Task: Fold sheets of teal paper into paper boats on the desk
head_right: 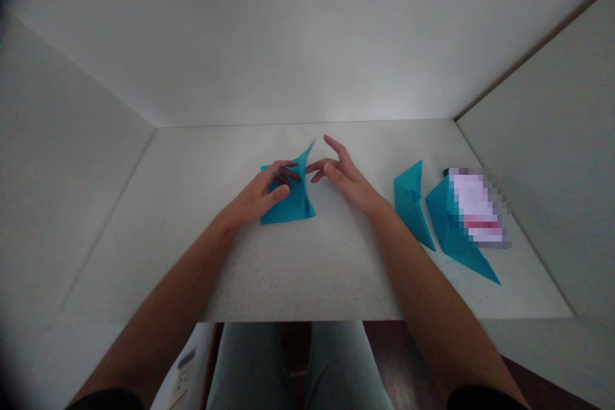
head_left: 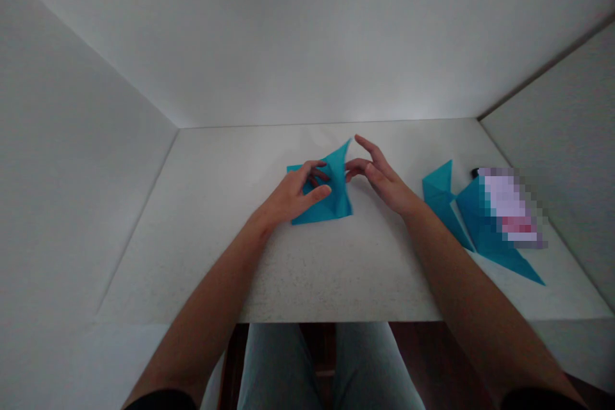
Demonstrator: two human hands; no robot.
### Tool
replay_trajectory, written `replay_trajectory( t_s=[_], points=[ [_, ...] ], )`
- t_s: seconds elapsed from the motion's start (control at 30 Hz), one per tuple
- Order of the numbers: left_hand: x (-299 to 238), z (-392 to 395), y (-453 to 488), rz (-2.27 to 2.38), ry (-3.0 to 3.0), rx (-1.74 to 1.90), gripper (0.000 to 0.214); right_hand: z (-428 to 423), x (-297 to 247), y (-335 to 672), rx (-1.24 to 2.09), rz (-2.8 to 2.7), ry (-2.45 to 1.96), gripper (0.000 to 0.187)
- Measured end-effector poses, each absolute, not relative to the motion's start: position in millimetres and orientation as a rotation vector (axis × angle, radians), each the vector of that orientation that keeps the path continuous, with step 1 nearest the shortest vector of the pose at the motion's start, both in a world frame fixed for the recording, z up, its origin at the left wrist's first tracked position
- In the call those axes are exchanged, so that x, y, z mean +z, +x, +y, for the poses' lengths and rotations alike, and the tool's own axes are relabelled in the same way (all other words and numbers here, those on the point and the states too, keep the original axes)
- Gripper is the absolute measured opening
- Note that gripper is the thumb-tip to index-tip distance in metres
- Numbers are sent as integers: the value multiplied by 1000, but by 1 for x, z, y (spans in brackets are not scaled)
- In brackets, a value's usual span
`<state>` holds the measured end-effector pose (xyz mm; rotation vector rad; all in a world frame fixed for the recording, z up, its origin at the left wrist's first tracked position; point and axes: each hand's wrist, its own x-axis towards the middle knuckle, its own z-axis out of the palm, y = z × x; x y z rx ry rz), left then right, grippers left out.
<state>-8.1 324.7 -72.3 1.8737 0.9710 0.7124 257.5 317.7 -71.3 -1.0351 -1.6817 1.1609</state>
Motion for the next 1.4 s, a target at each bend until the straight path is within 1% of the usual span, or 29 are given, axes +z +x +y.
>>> replay_trajectory(
  t_s=[0.1, 0.17, 0.3, 0.4, 0.47, 0.6, 0.77, 0.83, 0.97, 1.03, 1.2, 1.33, 1.4],
  points=[
    [-74, 323, -6, 825, 1549, 751, 107, 311, -60, 252, 1225, -1794, -913, 93],
    [-75, 324, -3, 818, 1375, 742, 108, 309, -55, 251, 1214, -1885, -879, 92],
    [-73, 330, -4, 929, 1216, 775, 84, 308, -54, 252, 1032, -1899, -947, 91],
    [-67, 333, -14, 963, 1207, 786, 76, 311, -57, 255, 814, -1760, -1101, 95],
    [-66, 335, -21, 985, 1238, 780, 74, 315, -61, 259, 726, -1695, -1180, 92],
    [-74, 343, -27, 1082, 1361, 764, 69, 324, -76, 266, 684, -1630, -1287, 82],
    [-79, 343, -25, 1397, 1820, 781, 43, 330, -86, 271, 459, -1694, -1423, 83],
    [-75, 340, -23, 1554, 1974, 719, 43, 328, -83, 270, 365, -1807, -1451, 74],
    [-63, 334, -18, 1753, 2028, 513, 45, 320, -74, 263, 304, -2092, -1393, 45],
    [-59, 333, -17, 1810, 2042, 442, 43, 318, -72, 260, 343, -2231, -1324, 41],
    [-60, 335, -18, 1794, 2077, 442, 37, 320, -80, 261, 309, -2420, -1301, 40],
    [-67, 338, -20, 1631, 2192, 503, 35, 323, -86, 267, 194, -2380, -1429, 36],
    [-70, 337, -19, 1564, 2288, 520, 37, 324, -88, 270, 157, -2335, -1484, 37]
  ],
)
